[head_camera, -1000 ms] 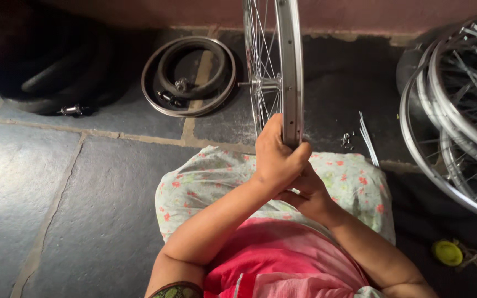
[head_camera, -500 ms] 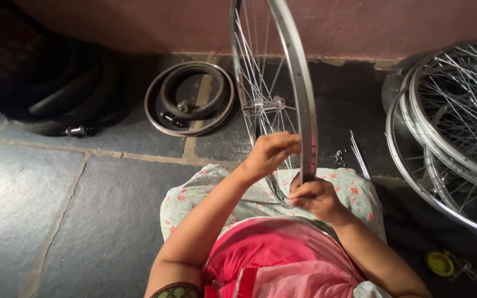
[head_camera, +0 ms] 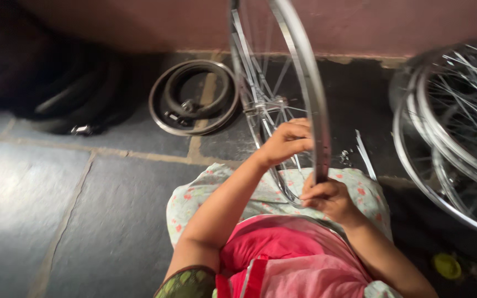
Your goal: The person laces a bicycle wheel by inserting spokes through the rim and hub. They repeatedly pick up spokes, thread them through the rim holes, and secure them at the hub, rotating the wheel as needed.
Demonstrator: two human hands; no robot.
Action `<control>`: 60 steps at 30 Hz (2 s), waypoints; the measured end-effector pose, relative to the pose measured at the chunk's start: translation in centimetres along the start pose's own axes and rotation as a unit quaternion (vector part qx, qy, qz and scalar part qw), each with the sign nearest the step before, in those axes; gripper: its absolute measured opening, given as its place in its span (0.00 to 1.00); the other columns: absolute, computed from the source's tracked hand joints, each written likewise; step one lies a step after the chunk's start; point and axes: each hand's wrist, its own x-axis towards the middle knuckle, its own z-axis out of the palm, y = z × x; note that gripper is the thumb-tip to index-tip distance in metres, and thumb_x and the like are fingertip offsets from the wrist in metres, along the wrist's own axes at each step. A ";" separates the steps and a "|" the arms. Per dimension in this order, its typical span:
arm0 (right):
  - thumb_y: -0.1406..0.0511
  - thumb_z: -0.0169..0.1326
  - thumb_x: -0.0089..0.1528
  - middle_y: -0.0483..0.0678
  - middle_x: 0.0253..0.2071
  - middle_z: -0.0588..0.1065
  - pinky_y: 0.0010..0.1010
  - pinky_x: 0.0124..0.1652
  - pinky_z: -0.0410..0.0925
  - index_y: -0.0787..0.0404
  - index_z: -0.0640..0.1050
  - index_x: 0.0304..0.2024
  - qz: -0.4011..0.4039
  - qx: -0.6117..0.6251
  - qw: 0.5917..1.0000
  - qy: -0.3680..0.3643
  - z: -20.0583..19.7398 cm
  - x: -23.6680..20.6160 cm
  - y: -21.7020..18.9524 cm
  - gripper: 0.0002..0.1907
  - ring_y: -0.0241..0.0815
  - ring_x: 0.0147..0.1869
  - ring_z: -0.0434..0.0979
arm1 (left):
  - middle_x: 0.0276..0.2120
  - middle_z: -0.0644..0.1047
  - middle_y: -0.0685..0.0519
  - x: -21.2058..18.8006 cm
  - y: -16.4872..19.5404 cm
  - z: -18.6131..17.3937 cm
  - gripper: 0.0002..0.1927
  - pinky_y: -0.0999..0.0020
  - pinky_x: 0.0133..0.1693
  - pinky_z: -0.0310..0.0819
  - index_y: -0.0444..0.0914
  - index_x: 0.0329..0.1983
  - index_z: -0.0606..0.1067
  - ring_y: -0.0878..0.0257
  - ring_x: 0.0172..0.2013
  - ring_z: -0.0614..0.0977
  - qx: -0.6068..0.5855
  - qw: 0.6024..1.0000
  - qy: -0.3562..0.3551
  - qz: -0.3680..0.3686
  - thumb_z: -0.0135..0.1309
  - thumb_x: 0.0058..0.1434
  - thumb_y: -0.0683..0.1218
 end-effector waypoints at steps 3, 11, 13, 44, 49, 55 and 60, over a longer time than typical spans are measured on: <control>0.69 0.66 0.58 0.48 0.38 0.76 0.31 0.46 0.73 0.62 0.81 0.39 -0.020 -0.021 1.000 0.005 0.1 -0.8 0.4 0.08 0.40 0.43 0.77 | 0.42 0.80 0.51 -0.8 -1.4 0.4 0.08 0.64 0.48 0.75 0.33 0.38 0.82 0.61 0.46 0.80 -0.077 0.994 0.039 -0.073 0.64 0.62 0.43; 0.69 0.65 0.57 0.49 0.37 0.76 0.29 0.45 0.73 0.64 0.81 0.40 -0.004 -0.005 1.000 0.019 0.4 -1.0 1.0 0.10 0.40 0.42 0.77 | 0.42 0.81 0.50 -1.3 -2.8 1.0 0.06 0.66 0.52 0.75 0.32 0.41 0.83 0.63 0.46 0.81 -0.229 0.968 0.085 -0.060 0.65 0.61 0.37; 0.69 0.65 0.57 0.49 0.37 0.76 0.28 0.44 0.73 0.65 0.81 0.40 -0.001 -0.003 1.000 0.030 0.5 -0.9 0.9 0.10 0.40 0.42 0.77 | 0.39 0.81 0.50 -1.2 -2.7 1.0 0.04 0.65 0.52 0.76 0.31 0.39 0.83 0.63 0.43 0.81 -0.236 0.967 0.080 -0.060 0.65 0.62 0.37; 0.76 0.60 0.73 0.51 0.42 0.77 0.25 0.47 0.76 0.65 0.77 0.47 -0.061 -0.228 0.940 0.247 -2.7 4.0 -9.6 0.04 0.38 0.43 0.80 | 0.36 0.81 0.53 -1.2 -1.4 1.5 0.06 0.66 0.46 0.75 0.35 0.38 0.84 0.64 0.41 0.80 -0.123 0.990 0.064 -0.039 0.67 0.58 0.40; 0.77 0.65 0.70 0.57 0.42 0.79 0.29 0.43 0.74 0.68 0.80 0.49 -0.106 -0.484 0.846 0.195 0.3 6.0 -10.3 0.08 0.48 0.43 0.82 | 0.36 0.81 0.53 -1.2 -0.9 1.5 0.06 0.66 0.46 0.74 0.35 0.39 0.84 0.64 0.41 0.79 -0.148 0.986 0.063 -0.043 0.67 0.59 0.40; 0.75 0.63 0.71 0.54 0.51 0.71 0.29 0.46 0.71 0.64 0.81 0.49 -0.123 -0.561 0.803 0.158 2.6 7.6 -10.7 0.05 0.45 0.47 0.75 | 0.37 0.82 0.53 -1.3 0.0 1.4 0.07 0.66 0.48 0.74 0.35 0.40 0.84 0.64 0.42 0.78 -0.148 0.986 0.065 -0.048 0.68 0.58 0.40; 0.77 0.62 0.72 0.53 0.55 0.69 0.32 0.46 0.69 0.66 0.81 0.50 -0.128 -0.638 0.745 0.149 3.4 7.8 -10.7 0.06 0.47 0.48 0.73 | 0.38 0.82 0.53 -1.3 0.2 1.5 0.07 0.66 0.48 0.75 0.35 0.41 0.84 0.64 0.43 0.78 -0.150 0.984 0.074 -0.056 0.67 0.59 0.39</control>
